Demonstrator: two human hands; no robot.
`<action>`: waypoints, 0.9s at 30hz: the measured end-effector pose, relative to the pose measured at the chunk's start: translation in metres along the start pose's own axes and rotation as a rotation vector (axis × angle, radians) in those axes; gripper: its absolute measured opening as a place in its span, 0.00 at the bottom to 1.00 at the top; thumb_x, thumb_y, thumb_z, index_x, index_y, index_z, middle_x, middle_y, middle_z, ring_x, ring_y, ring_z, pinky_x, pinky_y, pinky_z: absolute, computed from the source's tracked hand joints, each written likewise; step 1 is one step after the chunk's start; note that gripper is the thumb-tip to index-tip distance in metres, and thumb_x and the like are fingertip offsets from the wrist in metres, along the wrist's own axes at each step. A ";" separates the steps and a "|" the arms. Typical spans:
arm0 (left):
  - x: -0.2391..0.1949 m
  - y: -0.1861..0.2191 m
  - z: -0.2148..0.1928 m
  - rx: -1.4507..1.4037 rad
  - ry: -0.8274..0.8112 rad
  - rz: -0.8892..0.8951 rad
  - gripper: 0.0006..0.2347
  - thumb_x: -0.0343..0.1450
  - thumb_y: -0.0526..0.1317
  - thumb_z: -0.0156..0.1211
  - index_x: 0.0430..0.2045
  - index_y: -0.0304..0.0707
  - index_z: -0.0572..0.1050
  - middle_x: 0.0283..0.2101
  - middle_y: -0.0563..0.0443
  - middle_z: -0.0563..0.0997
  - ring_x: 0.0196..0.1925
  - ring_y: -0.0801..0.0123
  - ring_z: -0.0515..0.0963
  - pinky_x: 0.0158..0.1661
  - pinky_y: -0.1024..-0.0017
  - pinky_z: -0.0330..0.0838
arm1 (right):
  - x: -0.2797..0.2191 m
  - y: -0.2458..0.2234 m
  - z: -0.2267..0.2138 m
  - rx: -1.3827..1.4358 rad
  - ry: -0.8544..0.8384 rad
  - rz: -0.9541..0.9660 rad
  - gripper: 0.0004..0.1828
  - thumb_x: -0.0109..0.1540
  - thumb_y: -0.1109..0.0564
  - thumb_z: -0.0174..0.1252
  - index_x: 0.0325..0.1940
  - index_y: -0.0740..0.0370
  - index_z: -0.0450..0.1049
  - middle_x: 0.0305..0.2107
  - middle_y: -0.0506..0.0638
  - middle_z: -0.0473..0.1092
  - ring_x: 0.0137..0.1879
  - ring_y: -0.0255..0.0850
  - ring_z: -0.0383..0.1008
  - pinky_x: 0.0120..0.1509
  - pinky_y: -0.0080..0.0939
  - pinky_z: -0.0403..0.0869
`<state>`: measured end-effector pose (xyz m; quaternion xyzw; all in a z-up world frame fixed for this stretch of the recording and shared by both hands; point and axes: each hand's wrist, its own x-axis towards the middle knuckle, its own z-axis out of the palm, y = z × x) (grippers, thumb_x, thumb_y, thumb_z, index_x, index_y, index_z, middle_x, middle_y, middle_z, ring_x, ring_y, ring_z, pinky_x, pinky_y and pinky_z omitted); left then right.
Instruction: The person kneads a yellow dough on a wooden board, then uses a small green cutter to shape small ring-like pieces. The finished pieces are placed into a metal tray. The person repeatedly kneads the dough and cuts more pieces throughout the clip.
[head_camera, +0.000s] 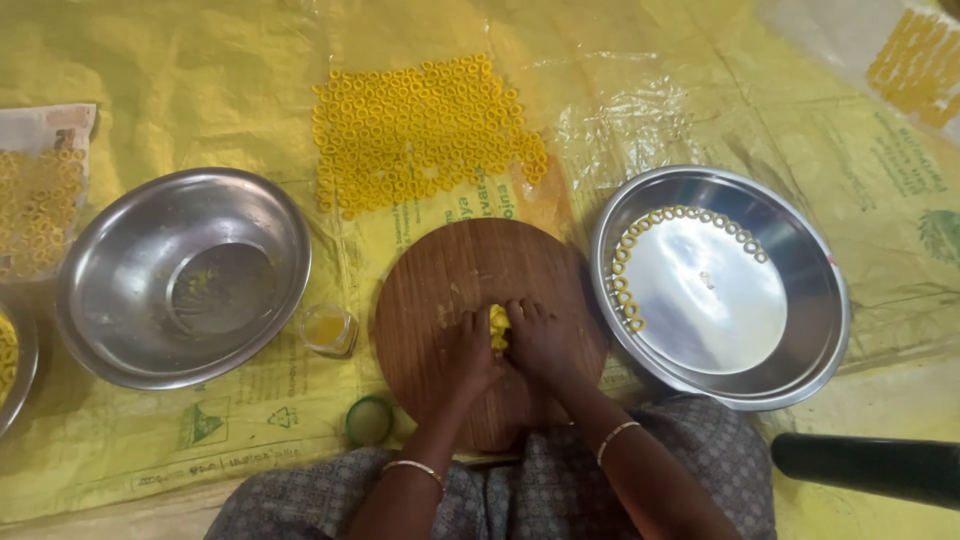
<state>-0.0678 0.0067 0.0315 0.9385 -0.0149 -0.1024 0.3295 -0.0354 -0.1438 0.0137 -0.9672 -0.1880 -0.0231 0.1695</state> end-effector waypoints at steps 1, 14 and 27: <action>-0.005 0.010 -0.005 0.095 -0.002 -0.053 0.36 0.61 0.33 0.71 0.64 0.41 0.57 0.61 0.37 0.67 0.60 0.42 0.71 0.58 0.50 0.68 | 0.001 0.003 0.000 0.011 0.014 0.015 0.25 0.55 0.55 0.66 0.53 0.59 0.67 0.45 0.58 0.71 0.54 0.56 0.74 0.52 0.58 0.73; -0.031 0.032 -0.045 0.168 0.253 0.407 0.28 0.65 0.29 0.61 0.63 0.39 0.66 0.65 0.32 0.66 0.65 0.36 0.66 0.57 0.47 0.67 | -0.031 0.029 -0.070 0.478 0.243 -0.266 0.36 0.50 0.77 0.50 0.62 0.61 0.70 0.58 0.62 0.70 0.67 0.61 0.68 0.70 0.54 0.67; -0.022 -0.001 -0.019 -0.120 0.033 0.131 0.16 0.72 0.42 0.59 0.52 0.34 0.75 0.51 0.37 0.76 0.54 0.46 0.75 0.50 0.52 0.71 | -0.011 0.054 -0.015 0.949 0.024 0.542 0.16 0.64 0.58 0.63 0.54 0.67 0.75 0.40 0.54 0.76 0.44 0.38 0.76 0.47 0.40 0.76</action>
